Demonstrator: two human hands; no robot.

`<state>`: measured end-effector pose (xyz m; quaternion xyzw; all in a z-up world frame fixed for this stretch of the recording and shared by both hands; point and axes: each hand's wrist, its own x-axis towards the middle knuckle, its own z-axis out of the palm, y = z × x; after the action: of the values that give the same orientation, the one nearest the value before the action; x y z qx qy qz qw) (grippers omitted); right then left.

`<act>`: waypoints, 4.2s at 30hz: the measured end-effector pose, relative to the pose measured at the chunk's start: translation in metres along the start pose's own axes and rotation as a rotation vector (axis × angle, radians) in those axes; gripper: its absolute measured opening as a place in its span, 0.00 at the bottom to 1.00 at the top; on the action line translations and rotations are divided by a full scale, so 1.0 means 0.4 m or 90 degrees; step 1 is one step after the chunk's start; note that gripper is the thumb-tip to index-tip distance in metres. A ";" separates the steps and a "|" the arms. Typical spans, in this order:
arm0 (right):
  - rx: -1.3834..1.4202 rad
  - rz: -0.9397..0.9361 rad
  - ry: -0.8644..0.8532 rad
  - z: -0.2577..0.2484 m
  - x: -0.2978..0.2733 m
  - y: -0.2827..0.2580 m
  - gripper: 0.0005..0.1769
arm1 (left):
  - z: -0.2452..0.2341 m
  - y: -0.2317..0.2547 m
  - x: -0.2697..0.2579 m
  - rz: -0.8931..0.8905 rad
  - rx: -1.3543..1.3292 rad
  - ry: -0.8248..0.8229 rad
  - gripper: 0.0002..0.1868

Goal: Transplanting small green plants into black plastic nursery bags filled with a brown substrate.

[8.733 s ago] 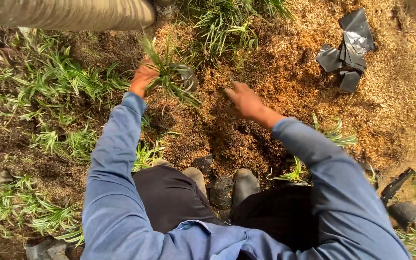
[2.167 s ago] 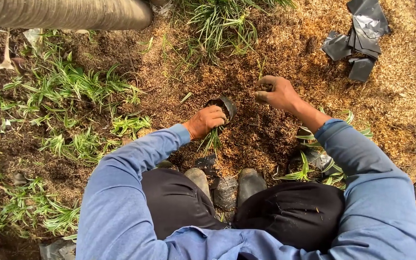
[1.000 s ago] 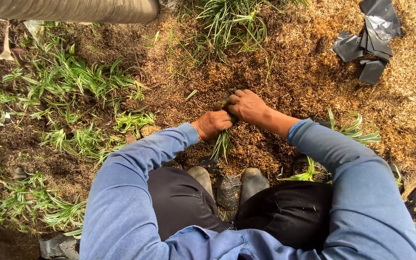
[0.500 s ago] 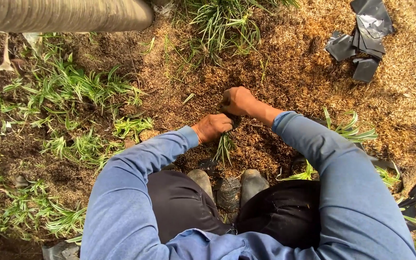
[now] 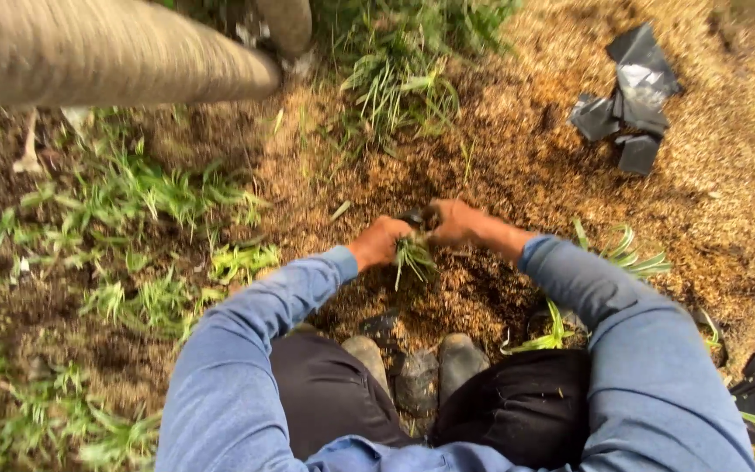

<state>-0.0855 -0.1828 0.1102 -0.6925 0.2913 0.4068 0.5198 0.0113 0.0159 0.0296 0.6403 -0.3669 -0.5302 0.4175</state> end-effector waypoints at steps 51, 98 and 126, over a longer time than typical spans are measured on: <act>0.078 -0.045 0.130 0.070 0.048 -0.006 0.25 | 0.064 -0.299 0.040 0.393 0.362 0.115 0.14; -0.503 -0.618 0.227 0.050 0.005 0.198 0.15 | -0.128 0.278 -0.101 -0.058 0.110 -0.036 0.43; -0.673 -0.298 0.073 0.122 0.015 0.125 0.29 | -0.041 -0.229 0.201 -0.200 -0.335 0.182 0.24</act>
<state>-0.1364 -0.1506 0.0747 -0.9248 -0.0846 0.3332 0.1628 0.0436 -0.0202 -0.0836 0.6272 -0.0519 -0.5694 0.5289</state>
